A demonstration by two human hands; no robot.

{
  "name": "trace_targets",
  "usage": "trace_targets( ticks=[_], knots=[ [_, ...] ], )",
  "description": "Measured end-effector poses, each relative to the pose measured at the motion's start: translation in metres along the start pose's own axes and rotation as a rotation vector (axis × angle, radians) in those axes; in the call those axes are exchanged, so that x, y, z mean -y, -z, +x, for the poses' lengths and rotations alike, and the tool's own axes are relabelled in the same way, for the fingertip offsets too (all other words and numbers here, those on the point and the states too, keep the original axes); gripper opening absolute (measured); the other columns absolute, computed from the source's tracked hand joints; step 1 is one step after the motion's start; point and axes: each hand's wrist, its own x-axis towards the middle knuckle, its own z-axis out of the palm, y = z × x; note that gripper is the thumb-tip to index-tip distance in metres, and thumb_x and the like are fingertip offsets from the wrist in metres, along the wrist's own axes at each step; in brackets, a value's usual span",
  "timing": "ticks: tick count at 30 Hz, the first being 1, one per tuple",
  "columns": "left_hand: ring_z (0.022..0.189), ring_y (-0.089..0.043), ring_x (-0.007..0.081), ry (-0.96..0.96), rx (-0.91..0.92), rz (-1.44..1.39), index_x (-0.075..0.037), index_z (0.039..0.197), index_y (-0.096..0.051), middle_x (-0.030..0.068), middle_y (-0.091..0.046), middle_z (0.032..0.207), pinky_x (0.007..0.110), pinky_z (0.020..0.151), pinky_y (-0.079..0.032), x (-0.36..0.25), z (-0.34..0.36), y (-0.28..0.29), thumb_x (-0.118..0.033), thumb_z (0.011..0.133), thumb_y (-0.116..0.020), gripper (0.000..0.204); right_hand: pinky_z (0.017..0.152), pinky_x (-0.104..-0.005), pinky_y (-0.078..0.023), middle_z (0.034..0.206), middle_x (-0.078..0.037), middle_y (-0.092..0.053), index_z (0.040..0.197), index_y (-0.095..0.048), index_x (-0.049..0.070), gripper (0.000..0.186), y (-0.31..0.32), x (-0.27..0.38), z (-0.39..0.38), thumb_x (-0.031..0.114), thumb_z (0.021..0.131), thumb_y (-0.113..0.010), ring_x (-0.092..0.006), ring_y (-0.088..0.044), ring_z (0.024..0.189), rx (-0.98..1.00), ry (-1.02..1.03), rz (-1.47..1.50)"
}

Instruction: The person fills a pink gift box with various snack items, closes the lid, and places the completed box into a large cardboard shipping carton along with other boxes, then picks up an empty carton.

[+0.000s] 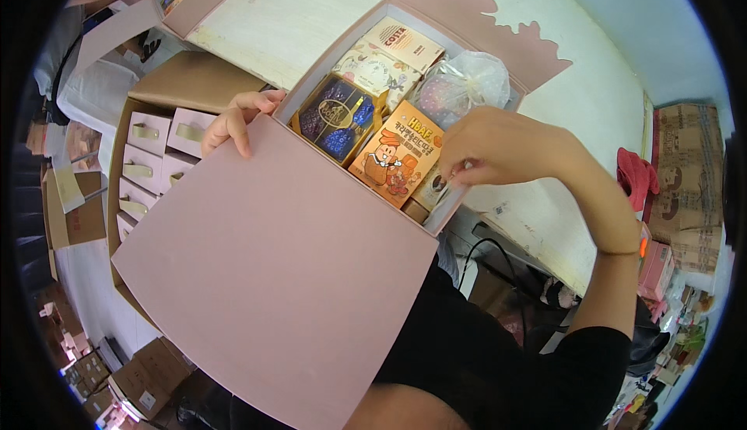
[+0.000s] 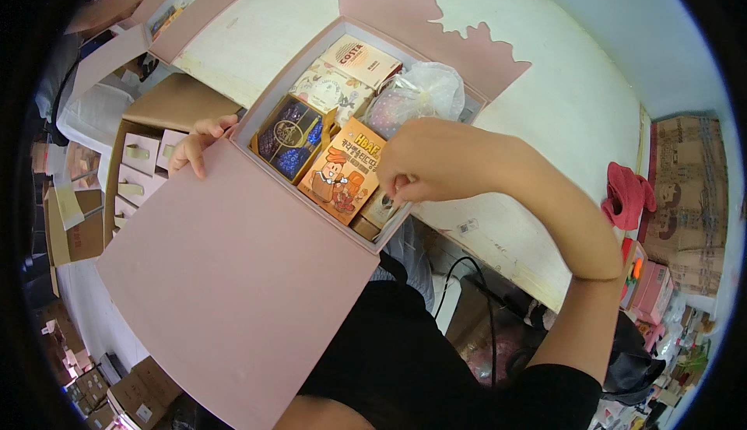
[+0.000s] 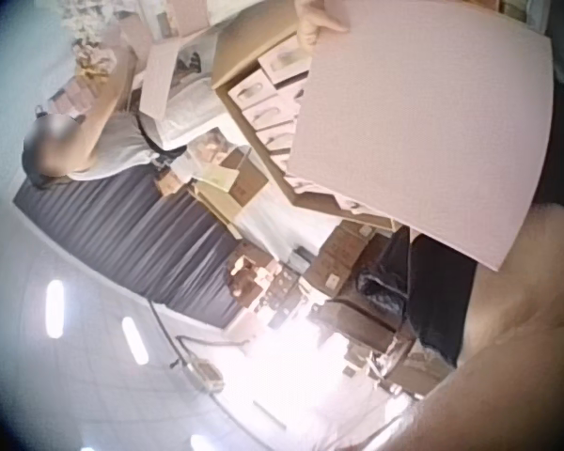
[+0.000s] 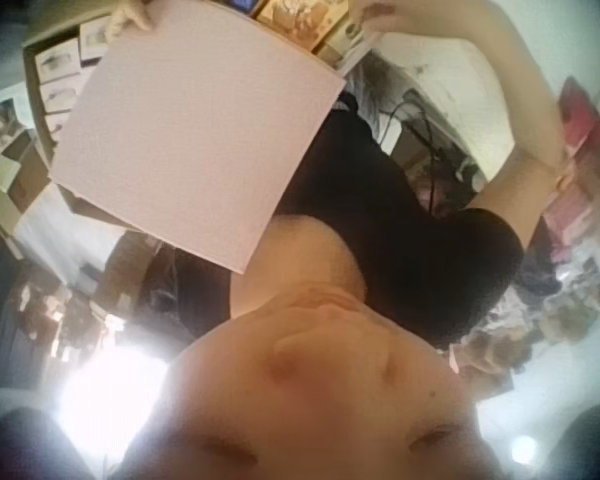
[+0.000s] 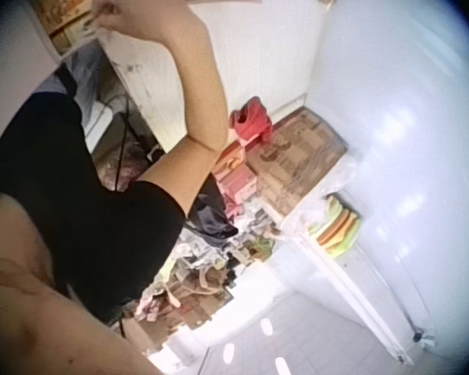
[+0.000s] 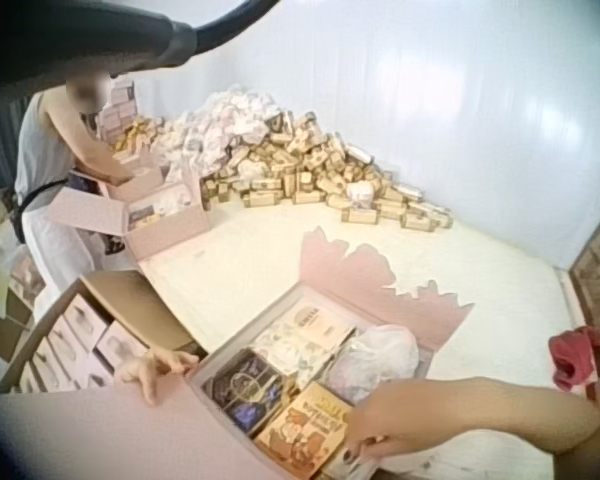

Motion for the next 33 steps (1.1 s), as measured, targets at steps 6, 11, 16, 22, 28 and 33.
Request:
trace_targets(
  ticks=[6,11,16,22,28,33],
  knots=[
    [0.127,-0.033,0.0386,0.041,0.063,-0.075,-0.008,0.08,-0.058,0.0183,-0.048,0.118,0.05,0.105,-0.028,-0.002,-0.01,0.009,-0.015,0.081,-0.067,0.012,0.075,-0.036,-0.048,0.091,-0.011,-0.063,0.089,-0.065,0.001,0.021,-0.003,-0.003,0.007,-0.005,0.07,-0.058,-0.0278,-0.058,0.087,0.155,0.114,-0.069],
    [0.127,-0.031,0.0398,0.05,0.11,-0.078,-0.009,0.082,-0.058,0.0176,-0.048,0.116,0.048,0.105,-0.027,0.004,-0.009,0.018,-0.019,0.081,-0.068,0.014,0.074,-0.0369,-0.048,0.085,-0.01,-0.062,0.082,-0.063,-0.001,0.017,-0.007,0.004,0.01,-0.006,0.067,-0.056,-0.0283,-0.059,0.087,0.356,-0.042,-0.205],
    [0.127,-0.031,0.0395,0.109,0.079,-0.079,-0.009,0.081,-0.058,0.0176,-0.048,0.115,0.047,0.105,-0.024,-0.005,-0.011,0.016,-0.021,0.081,-0.068,0.016,0.062,-0.0388,-0.048,0.067,-0.01,-0.061,0.072,-0.064,0.003,0.008,-0.017,0.014,-0.002,0.001,0.068,-0.057,-0.0291,-0.061,0.067,0.098,0.052,-0.451],
    [0.126,-0.033,0.0382,0.108,0.052,-0.08,-0.01,0.08,-0.058,0.0173,-0.05,0.113,0.047,0.104,-0.026,-0.004,-0.011,0.013,-0.023,0.082,-0.066,0.015,0.074,-0.0379,-0.047,0.081,-0.01,-0.061,0.086,-0.065,0.005,0.017,0.004,0.007,-0.014,0.002,0.072,-0.056,-0.0265,-0.06,0.083,0.083,-0.093,-0.422],
    [0.129,-0.028,0.0342,0.178,0.073,-0.04,-0.01,0.078,-0.054,0.0126,-0.047,0.113,0.041,0.103,-0.039,-0.016,-0.009,0.011,-0.014,0.081,-0.067,0.014,0.077,-0.0382,-0.047,0.089,-0.012,-0.062,0.09,-0.064,0.004,0.018,0.022,0.01,0.005,0.001,0.076,-0.054,-0.0292,-0.058,0.089,0.053,0.002,-0.077],
    [0.126,-0.033,0.0365,0.097,0.085,-0.042,-0.009,0.08,-0.055,0.016,-0.049,0.112,0.043,0.103,-0.032,0.0,-0.014,0.018,-0.022,0.082,-0.066,0.017,0.077,-0.0387,-0.047,0.091,-0.013,-0.062,0.087,-0.063,0.004,0.015,-0.001,0.011,0.016,0.001,0.075,-0.054,-0.0284,-0.058,0.092,0.365,-0.035,-0.174]
  ],
)
